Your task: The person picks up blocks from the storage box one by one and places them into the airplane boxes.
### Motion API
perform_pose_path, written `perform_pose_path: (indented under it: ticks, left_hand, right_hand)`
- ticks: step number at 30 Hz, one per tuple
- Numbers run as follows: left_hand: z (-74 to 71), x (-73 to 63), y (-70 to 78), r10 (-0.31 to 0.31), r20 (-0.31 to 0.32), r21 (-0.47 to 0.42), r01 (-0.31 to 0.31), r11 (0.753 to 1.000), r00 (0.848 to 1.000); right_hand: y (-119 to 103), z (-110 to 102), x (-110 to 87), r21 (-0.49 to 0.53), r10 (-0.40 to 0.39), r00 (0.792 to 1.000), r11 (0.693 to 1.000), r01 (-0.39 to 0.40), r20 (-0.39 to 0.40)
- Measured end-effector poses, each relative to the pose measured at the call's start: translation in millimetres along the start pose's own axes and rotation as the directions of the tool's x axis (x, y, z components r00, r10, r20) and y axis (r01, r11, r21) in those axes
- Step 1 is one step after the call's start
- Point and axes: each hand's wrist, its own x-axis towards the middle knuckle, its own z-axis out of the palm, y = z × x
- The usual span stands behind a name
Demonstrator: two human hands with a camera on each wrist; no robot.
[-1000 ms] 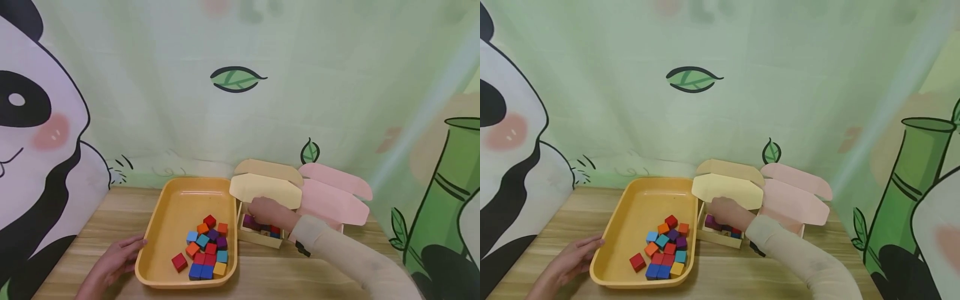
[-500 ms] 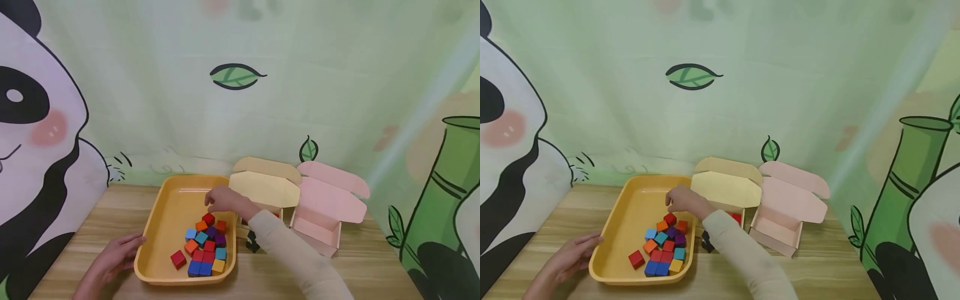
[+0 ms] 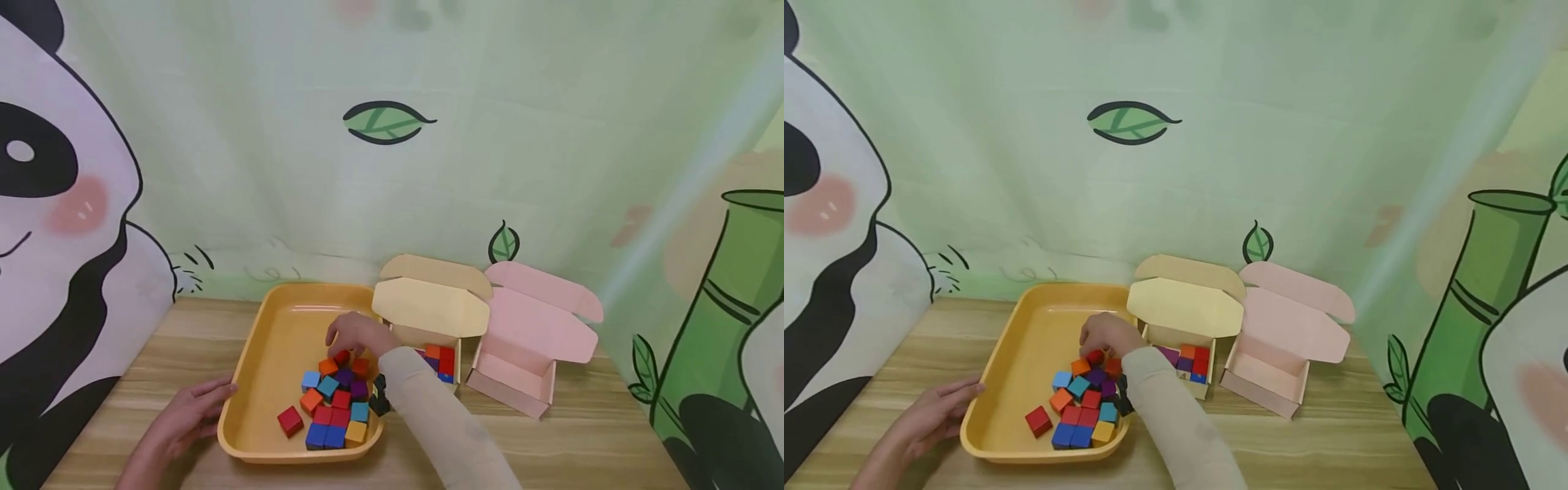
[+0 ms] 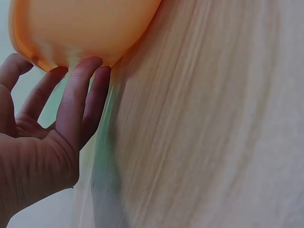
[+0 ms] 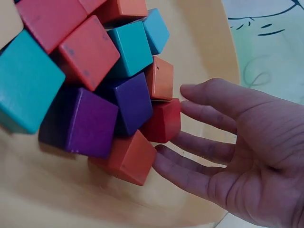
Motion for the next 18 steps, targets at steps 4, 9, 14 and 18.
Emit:
perform_pose_path:
  ticks: [4,9,14,18]
  left_hand:
    - [0.3,0.1,-0.6,0.001,0.000,0.004,-0.001,1.000,1.000]
    - [-0.3,0.6,-0.7,-0.002,-0.003,0.002,0.002,1.000,1.000]
    - [-1.4,1.7,-0.4,-0.008,-0.007,0.008,0.008,1.000,1.000]
    - [-2.0,2.5,-1.4,-0.007,-0.014,0.020,0.007,1.000,1.000]
  right_hand:
    - [2,0,2.6,-0.008,0.012,0.999,1.000,-0.012,0.040]
    - [3,-2,8.3,-0.063,-0.022,0.995,0.998,0.028,0.097]
    - [4,-3,11.5,-0.128,-0.048,0.991,0.990,0.065,0.128]
    - [4,-1,11.9,-0.204,-0.085,0.989,0.973,0.108,0.119]
